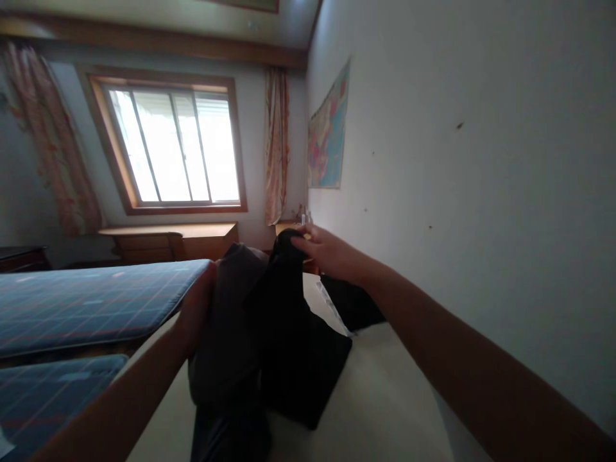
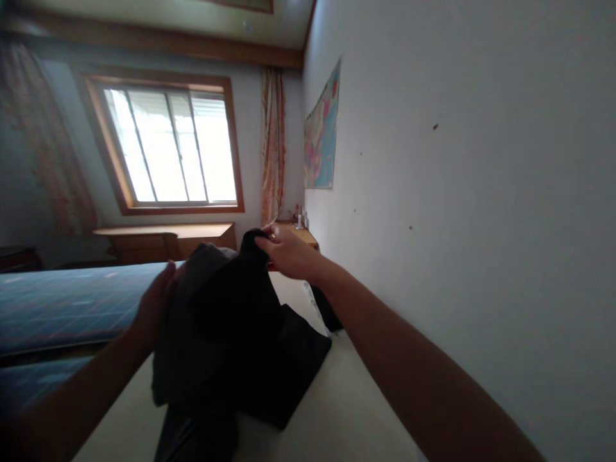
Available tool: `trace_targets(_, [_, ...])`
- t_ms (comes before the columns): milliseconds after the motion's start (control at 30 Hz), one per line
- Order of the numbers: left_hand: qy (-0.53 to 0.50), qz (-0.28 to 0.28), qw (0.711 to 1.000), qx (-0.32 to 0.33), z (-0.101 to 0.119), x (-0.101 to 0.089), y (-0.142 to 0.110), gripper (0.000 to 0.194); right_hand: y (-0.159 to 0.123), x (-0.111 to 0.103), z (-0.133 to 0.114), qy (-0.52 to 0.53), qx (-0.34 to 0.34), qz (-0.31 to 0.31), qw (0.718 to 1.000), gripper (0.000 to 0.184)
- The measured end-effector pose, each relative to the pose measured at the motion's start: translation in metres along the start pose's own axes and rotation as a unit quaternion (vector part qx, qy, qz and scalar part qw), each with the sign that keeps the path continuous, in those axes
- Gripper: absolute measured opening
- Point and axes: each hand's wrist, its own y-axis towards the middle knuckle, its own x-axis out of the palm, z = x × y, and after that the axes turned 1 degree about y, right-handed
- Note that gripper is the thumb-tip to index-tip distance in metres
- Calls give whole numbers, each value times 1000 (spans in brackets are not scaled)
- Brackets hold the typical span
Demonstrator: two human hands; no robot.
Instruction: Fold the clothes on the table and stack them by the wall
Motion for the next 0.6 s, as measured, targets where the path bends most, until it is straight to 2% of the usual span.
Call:
trace_targets(67, [66, -119, 990, -45, -16, 7, -11, 64, -3, 16, 15, -29, -10, -85, 996, 18])
trace_targets(100, [107, -151, 981, -55, -27, 9, -14, 72, -4, 21, 23, -46, -16, -132, 990, 21])
trace_targets(167, [172, -151, 971, -72, -51, 7, -18, 78, -3, 25, 42, -69, -16, -222, 972, 26])
trace_targets(233, [200, -148, 964, -92, -74, -1, -20, 74, 0, 20, 67, -108, 24, -262, 959, 30])
trace_targets(267, [212, -141, 963, -90, -86, -7, -21, 73, 1, 14, 81, -143, 64, -251, 955, 33])
trace_targets(300, [222, -133, 963, -79, -96, -13, -24, 71, 2, 8, 97, -217, 109, -200, 949, 32])
trace_targets(333, [232, -130, 962, -67, -107, -20, -27, 68, 1, 0, 114, -322, 156, -131, 925, 29])
trace_targets(367, [240, -129, 960, -57, -117, -26, -31, 64, -1, -8, 132, -370, 187, -89, 906, 26])
trace_targets(433, [257, -138, 954, -66, -137, -39, -39, 51, -11, -24, 166, -432, 237, -20, 870, 26])
trace_targets(500, [278, -118, 950, -84, -155, -50, -48, 41, -24, -36, 196, -474, 277, 39, 835, 30])
trace_targets(600, [288, -82, 948, -108, -169, -59, -55, 36, -39, -47, 227, -496, 303, 88, 809, 30])
